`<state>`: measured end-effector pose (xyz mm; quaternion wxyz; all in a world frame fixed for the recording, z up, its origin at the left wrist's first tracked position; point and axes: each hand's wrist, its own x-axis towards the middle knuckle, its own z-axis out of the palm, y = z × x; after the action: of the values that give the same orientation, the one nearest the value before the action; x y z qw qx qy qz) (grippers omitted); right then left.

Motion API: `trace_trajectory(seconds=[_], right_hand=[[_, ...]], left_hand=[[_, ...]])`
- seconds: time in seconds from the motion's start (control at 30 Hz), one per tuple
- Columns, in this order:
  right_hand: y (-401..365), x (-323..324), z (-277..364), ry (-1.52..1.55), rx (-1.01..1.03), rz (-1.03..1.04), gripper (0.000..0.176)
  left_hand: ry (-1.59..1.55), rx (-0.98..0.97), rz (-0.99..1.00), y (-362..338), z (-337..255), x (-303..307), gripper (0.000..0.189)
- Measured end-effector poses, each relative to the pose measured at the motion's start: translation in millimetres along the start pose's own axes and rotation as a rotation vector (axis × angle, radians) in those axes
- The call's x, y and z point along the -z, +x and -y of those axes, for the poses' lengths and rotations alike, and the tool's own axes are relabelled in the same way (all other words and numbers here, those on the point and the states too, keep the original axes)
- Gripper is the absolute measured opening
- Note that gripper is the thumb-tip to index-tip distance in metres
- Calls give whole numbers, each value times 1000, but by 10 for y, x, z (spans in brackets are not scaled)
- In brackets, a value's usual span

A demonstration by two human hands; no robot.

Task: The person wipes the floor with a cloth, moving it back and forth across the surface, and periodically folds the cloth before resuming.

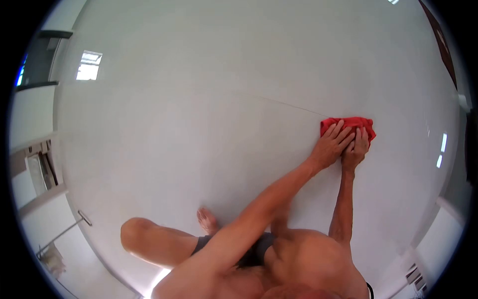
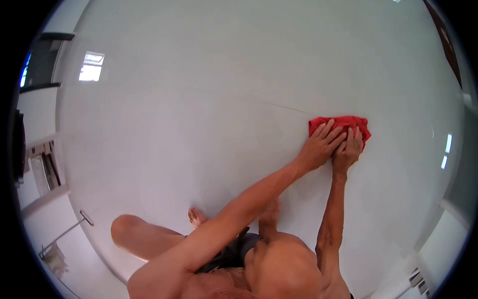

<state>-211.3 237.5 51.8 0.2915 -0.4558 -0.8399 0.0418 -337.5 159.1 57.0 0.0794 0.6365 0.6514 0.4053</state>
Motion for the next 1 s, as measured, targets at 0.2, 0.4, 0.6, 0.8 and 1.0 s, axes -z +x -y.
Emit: trace_trajectory(seconds=[0.2,0.4,0.6,0.8,1.0], right_hand=[[599,-730,579,94,152,-5,41],[866,-1403,2260,315,340,39,30],[589,-1893,3571,528,512,271,34],[534,-1662,3314,510,541,228,33],[168,-958,2138,357,327,185,39]], left_hand=[[116,161,-107,74,633,390,59],[465,346,-191,-458,1585,1421,56],[660,675,-211,-1177,1917,2283,70],[698,643,-245,-1056,1792,2196,65],[437,409,-139,-898,987,1471,57]])
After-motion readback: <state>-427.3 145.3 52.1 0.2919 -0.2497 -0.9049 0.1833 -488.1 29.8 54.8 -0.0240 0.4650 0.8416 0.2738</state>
